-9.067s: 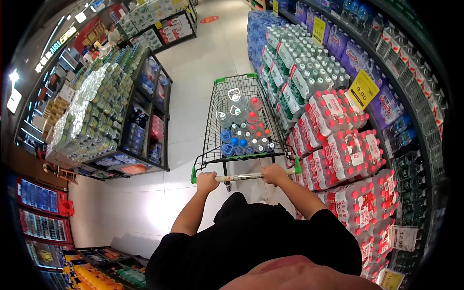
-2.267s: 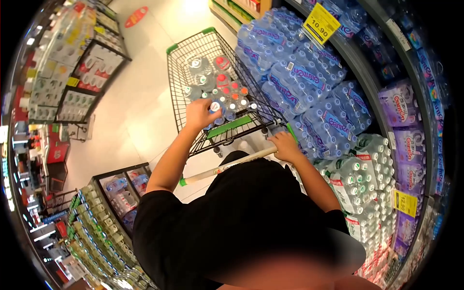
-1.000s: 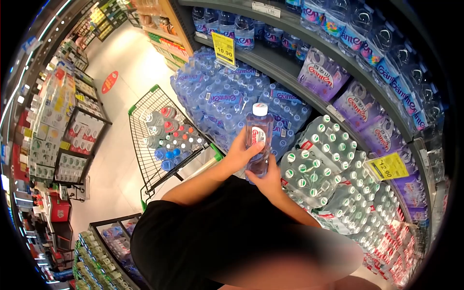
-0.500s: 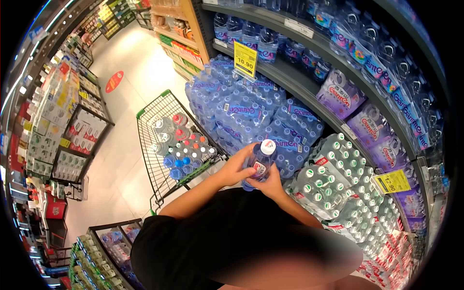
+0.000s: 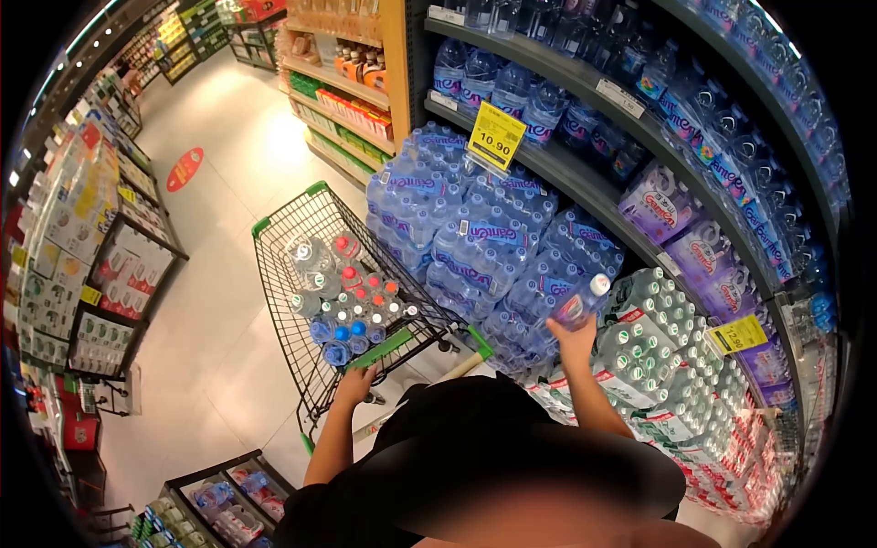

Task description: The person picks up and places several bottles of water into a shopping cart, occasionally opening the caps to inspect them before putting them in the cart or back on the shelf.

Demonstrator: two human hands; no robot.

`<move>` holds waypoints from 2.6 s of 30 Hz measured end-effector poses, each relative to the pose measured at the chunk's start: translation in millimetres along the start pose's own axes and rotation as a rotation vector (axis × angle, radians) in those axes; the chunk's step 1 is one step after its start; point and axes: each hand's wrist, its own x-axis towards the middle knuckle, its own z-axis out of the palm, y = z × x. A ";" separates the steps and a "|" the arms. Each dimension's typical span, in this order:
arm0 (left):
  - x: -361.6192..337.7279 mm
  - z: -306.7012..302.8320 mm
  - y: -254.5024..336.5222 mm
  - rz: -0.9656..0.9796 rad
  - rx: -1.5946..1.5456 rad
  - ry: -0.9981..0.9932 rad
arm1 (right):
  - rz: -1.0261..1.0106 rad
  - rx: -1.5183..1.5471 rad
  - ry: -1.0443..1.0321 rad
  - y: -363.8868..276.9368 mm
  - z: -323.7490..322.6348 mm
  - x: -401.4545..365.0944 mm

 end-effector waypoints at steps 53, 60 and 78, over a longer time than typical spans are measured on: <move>43.6 -17.3 7.3 -0.248 0.010 1.139 | -0.631 -0.043 -0.348 -260.6 222.3 585.1; 48.6 -20.1 23.6 -0.309 0.008 1.112 | -0.452 0.071 -0.492 -271.0 236.0 564.2; 52.2 -3.9 -2.6 -0.467 0.332 0.726 | -1.294 -0.017 0.085 -218.9 224.3 445.2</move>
